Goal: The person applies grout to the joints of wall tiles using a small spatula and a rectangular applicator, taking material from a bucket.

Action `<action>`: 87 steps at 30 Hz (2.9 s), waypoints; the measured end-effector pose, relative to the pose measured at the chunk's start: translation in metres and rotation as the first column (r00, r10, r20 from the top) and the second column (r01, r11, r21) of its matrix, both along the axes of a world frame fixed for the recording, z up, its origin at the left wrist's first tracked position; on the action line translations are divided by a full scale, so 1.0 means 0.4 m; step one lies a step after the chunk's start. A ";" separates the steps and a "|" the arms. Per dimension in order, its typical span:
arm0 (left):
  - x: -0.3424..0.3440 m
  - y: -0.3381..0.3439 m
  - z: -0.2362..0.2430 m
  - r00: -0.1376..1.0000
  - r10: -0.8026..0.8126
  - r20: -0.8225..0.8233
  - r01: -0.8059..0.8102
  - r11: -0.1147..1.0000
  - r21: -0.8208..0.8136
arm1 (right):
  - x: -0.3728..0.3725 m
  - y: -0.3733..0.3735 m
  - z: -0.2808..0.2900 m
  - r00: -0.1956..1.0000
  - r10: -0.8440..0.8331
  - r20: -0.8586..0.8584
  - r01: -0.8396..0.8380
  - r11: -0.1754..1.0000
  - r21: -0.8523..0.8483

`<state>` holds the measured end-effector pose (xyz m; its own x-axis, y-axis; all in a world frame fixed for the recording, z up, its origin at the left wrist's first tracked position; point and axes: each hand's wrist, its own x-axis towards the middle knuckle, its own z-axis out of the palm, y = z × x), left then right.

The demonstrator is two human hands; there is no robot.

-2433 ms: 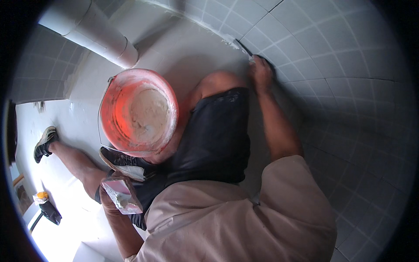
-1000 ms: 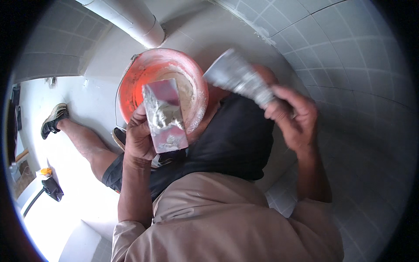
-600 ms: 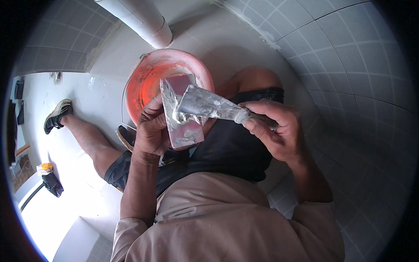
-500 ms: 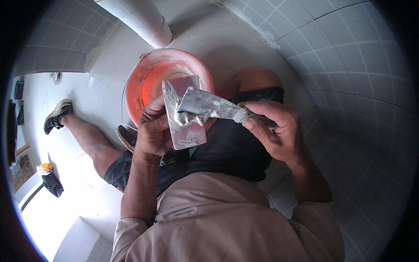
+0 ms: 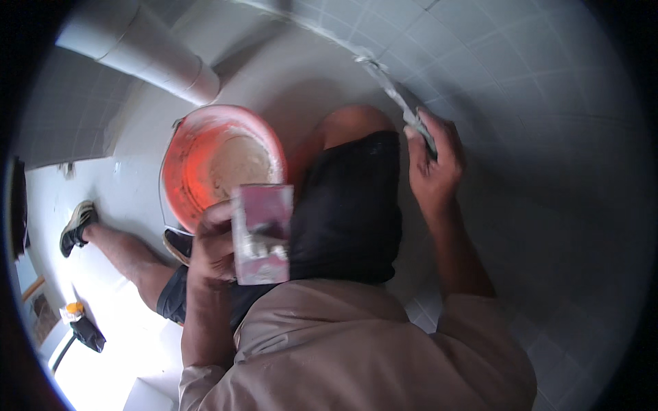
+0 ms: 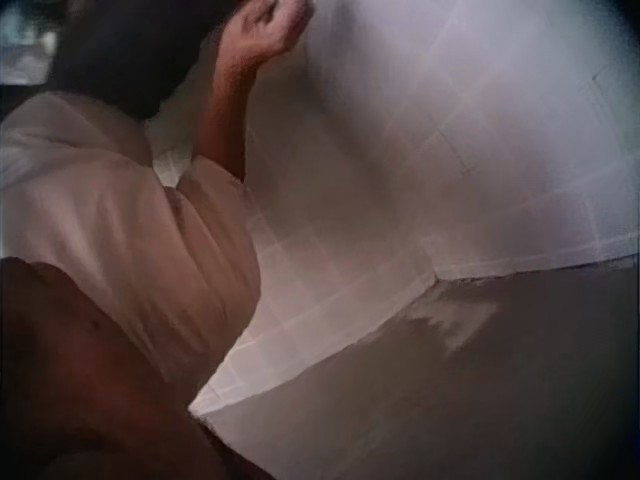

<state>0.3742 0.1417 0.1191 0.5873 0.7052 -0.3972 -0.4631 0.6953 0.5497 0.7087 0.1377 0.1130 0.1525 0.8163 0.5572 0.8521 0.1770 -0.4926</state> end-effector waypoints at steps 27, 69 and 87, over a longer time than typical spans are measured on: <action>-0.243 -0.167 -0.053 0.900 0.411 -0.148 -0.407 0.912 0.054 | 0.327 0.108 -0.412 0.972 -0.185 0.143 0.205 0.969 -0.137; -0.273 -0.212 -0.071 0.887 0.441 -0.139 -0.431 0.897 0.096 | 0.197 0.162 -0.491 0.832 -0.391 -0.393 0.221 0.884 -0.411; -0.255 -0.182 -0.083 0.905 0.401 -0.141 -0.393 0.916 0.086 | 0.296 0.087 -0.398 0.985 -0.167 0.052 0.175 0.938 -0.299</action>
